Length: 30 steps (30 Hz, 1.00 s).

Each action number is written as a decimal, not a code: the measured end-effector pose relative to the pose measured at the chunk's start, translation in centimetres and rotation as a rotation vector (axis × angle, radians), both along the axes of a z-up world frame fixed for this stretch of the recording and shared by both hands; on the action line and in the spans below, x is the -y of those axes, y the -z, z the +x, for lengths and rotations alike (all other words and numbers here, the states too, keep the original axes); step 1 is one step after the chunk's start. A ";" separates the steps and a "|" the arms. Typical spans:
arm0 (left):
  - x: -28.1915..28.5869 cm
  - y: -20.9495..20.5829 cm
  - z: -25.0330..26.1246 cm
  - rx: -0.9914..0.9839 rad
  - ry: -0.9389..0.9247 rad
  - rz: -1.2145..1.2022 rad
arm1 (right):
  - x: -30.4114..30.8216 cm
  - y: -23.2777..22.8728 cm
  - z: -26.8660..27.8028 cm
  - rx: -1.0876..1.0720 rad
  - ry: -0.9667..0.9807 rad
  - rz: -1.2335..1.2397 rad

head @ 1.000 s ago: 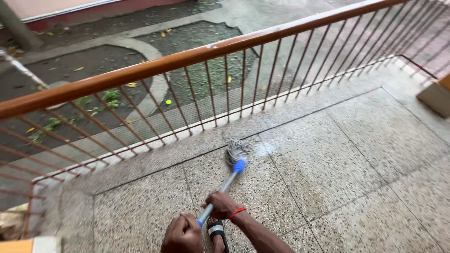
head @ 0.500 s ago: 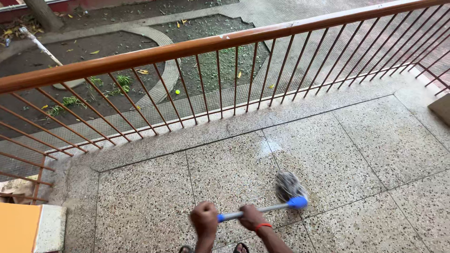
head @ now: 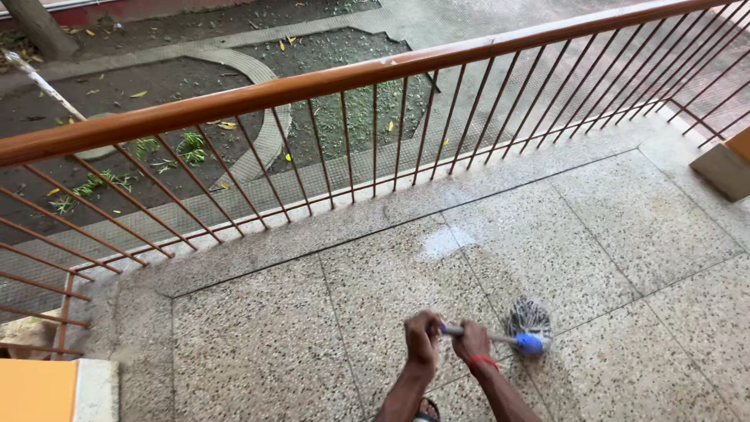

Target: The person mops the floor of a balcony using a mop, dipping it into a bucket of water and wringing it by hand several times.

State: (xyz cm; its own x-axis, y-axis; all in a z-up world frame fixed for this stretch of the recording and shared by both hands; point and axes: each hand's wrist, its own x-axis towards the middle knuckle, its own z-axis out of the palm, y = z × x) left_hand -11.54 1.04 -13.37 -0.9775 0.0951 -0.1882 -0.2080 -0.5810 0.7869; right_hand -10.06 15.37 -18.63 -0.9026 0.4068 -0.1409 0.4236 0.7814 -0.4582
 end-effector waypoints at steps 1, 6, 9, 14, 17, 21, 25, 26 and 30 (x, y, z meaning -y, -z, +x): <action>1.4 -0.3 -1.0 0.083 -0.050 0.047 | 1.7 0.3 -1.4 -0.018 -0.009 0.031; 12.0 -3.0 -4.4 0.159 -0.288 0.112 | 11.7 1.9 -6.5 -0.321 -0.168 0.028; 18.0 -3.8 -3.4 0.190 -0.377 0.183 | 17.9 2.9 -7.6 -0.277 -0.182 -0.009; 27.1 -4.7 -0.7 0.044 -0.596 0.103 | 29.0 3.7 -8.2 -0.227 -0.420 -0.125; 33.9 -6.3 1.8 -0.019 -0.776 0.093 | 37.1 3.4 -7.1 -0.662 -0.564 -0.204; 38.9 -10.0 6.9 -0.029 -1.022 -0.060 | 44.8 -0.2 -5.0 -0.327 -0.837 -0.217; 38.5 -14.8 10.5 0.082 -1.143 -0.205 | 47.8 -6.3 -2.9 -0.289 -1.032 -0.217; 37.8 -16.1 11.2 0.198 -1.147 -0.373 | 48.1 -7.0 -2.5 -0.329 -1.094 -0.186; 35.4 -19.8 13.0 0.209 -1.141 -0.968 | 48.9 -5.6 -2.5 -0.274 -1.431 -0.461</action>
